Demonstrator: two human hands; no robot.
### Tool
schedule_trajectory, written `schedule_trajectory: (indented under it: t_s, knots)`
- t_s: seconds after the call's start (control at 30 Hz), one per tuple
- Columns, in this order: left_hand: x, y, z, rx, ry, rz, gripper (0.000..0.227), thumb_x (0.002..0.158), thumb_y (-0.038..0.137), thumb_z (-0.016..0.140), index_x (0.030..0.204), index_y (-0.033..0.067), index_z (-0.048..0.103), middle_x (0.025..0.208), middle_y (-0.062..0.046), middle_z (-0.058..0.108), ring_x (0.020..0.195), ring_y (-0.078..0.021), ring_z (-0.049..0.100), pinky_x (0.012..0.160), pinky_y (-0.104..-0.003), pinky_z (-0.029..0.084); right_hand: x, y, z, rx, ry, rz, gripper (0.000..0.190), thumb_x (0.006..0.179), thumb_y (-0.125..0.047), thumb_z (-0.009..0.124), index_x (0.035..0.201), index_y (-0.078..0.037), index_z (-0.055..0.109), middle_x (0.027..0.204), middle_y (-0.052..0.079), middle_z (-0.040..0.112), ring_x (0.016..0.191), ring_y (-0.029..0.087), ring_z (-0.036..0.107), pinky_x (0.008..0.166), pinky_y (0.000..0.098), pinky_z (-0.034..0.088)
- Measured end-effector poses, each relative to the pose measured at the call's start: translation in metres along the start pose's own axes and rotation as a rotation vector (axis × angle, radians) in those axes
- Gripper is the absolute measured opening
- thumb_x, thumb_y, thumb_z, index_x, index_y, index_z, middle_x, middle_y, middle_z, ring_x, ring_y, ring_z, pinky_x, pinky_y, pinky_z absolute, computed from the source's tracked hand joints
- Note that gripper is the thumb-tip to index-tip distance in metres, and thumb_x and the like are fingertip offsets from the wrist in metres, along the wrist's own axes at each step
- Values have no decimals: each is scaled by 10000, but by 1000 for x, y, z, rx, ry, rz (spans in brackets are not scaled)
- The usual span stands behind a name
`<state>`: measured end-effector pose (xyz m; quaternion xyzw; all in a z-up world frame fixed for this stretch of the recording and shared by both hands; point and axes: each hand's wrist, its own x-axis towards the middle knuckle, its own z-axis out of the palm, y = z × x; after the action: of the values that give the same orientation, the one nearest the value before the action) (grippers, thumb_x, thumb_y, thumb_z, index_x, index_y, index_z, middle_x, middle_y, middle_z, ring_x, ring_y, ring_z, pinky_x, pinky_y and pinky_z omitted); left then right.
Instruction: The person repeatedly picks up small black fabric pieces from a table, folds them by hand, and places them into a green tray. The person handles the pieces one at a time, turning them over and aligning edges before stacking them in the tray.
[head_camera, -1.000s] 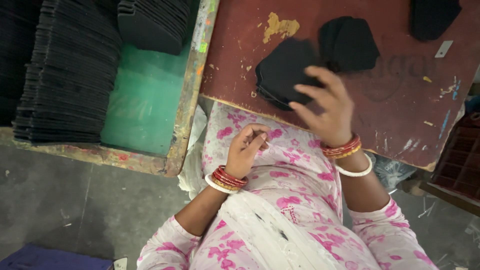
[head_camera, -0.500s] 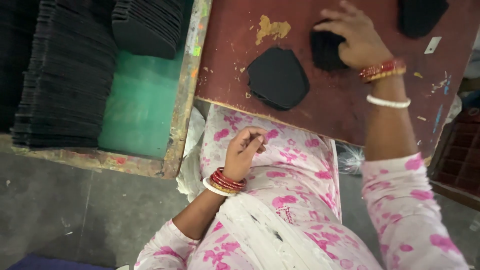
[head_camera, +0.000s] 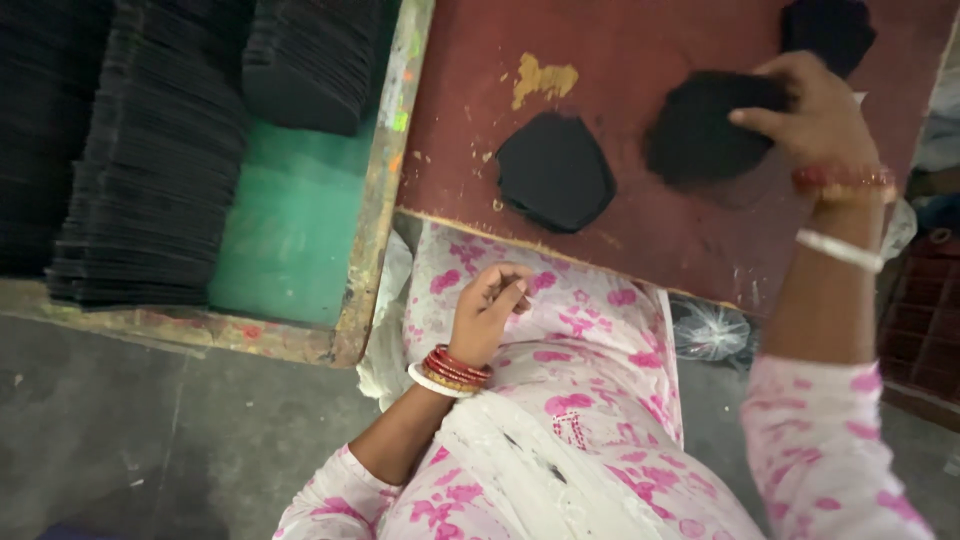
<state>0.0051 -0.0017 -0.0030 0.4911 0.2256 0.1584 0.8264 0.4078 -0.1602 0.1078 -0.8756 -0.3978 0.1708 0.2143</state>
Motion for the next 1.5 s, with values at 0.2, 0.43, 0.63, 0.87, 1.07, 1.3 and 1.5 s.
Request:
schedule_trajectory:
  t_s: [0.2,0.43,0.63,0.87,1.07,1.3,1.5]
  knots:
    - [26,46,46,-28,-112,56,377,1018,67,603,1381,25,512,1156,-59,641,1009,-122,647,882,-281,556,-61,-107,33,644,457,-138,554,885,81,773,1374,-34,537,1340,38,609,1273,175,576,1129,305,476]
    - [42,57,70,-362,-144,147,572,1049,67,581,1560,4,333,1479,-67,513,1333,-114,538,1156,-295,447,-91,-162,82,593,360,-139,278,977,16,807,1237,-48,733,1154,63,607,1038,111,584,898,234,464]
    - [50,-93,30,-716,-130,193,239,1173,70,544,962,-42,538,912,-64,608,852,-146,602,921,-403,544,-96,-214,60,94,591,-425,240,909,-21,856,1120,-61,749,1249,153,567,1107,262,574,926,321,523]
    - [37,55,45,-482,-30,75,343,1105,118,571,1420,-6,519,1215,-49,609,1098,-123,594,1052,-353,517,-98,-223,60,-97,334,-526,338,852,-227,904,1143,-116,773,1307,31,685,1230,277,611,1076,455,458]
    - [26,46,30,-332,-110,231,625,1033,65,654,1579,29,352,1516,-68,497,1400,-157,487,1210,-335,420,-88,-236,72,-92,151,-526,465,797,-256,873,1194,-56,735,1317,112,683,1197,334,604,1031,467,470]
    - [15,44,13,-135,-94,247,717,955,42,738,1567,-2,367,1492,-77,512,1378,-169,502,1203,-348,424,-98,-225,86,109,39,-486,369,917,-150,804,1261,-88,686,1391,123,660,1214,287,673,1012,395,573]
    - [9,53,9,-121,-110,210,725,1010,179,687,1606,-13,323,1533,-114,478,1432,-209,468,1254,-364,376,-98,-245,86,69,-15,-497,522,774,-260,832,1224,-63,653,1380,196,585,1123,374,661,933,447,542]
